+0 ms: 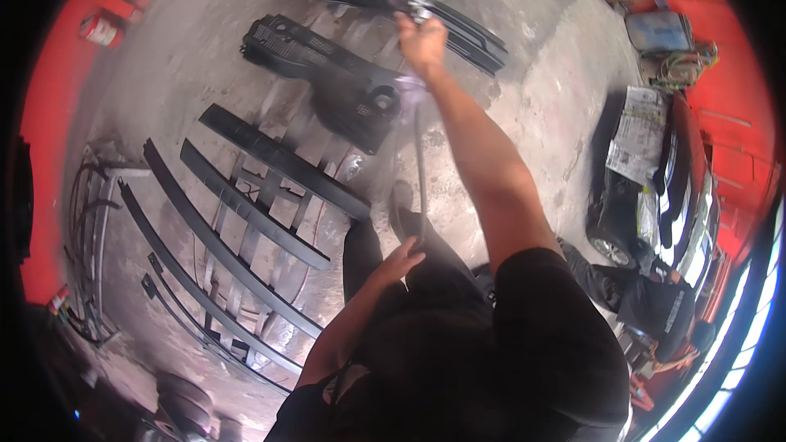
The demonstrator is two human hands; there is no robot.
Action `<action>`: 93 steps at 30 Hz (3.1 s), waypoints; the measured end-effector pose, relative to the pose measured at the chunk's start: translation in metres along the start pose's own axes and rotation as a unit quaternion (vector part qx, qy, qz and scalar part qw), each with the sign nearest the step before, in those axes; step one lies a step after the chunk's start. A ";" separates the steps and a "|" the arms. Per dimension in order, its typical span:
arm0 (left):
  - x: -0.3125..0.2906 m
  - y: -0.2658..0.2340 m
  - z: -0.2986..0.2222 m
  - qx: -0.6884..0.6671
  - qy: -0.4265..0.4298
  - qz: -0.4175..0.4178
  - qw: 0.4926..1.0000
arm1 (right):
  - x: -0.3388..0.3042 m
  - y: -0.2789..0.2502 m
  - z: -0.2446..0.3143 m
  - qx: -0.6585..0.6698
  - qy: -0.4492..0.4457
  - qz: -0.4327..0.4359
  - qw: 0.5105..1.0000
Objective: The person uses a spray gun to apply a coating to various car parts, including bumpers and trim pieces, arranged on the floor of a workshop. The person moves around the parts to ensure coverage on different sides.
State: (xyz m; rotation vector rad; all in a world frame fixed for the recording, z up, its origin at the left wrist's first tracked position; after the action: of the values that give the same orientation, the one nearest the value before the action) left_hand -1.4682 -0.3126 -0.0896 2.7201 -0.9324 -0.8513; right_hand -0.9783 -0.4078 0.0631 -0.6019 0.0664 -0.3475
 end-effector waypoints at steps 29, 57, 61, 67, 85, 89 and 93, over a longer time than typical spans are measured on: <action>-0.029 0.009 0.015 0.184 -0.128 0.062 0.973 | -0.073 -0.078 -0.044 0.109 -0.002 -0.010 0.994; 0.176 0.148 -0.129 0.379 -0.065 -0.034 0.922 | 0.037 -0.437 -0.276 0.029 0.067 0.097 0.993; 0.222 0.146 -0.118 0.344 -0.142 -0.022 0.928 | 0.103 -0.481 -0.268 -0.098 0.052 0.020 0.994; 0.284 0.131 -0.077 0.270 -0.208 -0.035 0.939 | 0.135 -0.468 -0.266 -0.039 0.109 0.263 0.958; 0.389 0.186 -0.075 0.186 -0.280 -0.315 0.888 | 0.293 -0.284 -0.135 -0.135 -0.257 0.511 0.809; 0.424 0.222 -0.082 0.114 -0.239 -0.401 0.877 | 0.281 -0.250 -0.151 -0.105 -0.317 0.632 0.699; 0.478 0.263 -0.100 0.070 -0.251 -0.485 0.835 | 0.292 -0.257 -0.178 -0.152 -0.297 0.765 0.551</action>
State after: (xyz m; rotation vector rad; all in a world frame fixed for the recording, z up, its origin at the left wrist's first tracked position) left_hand -1.2404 -0.8147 -0.1505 3.0832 0.5213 -1.7498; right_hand -0.8098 -0.8009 0.0735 -0.7622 -0.0232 1.6558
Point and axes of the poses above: each hand's wrist, its own x-axis towards the middle knuckle, its own y-axis out of the palm, z = x × y, the point moved 10 cm from there along x, towards the middle knuckle, and after that the axes turned 4 degrees about x, right-handed, at the moved point
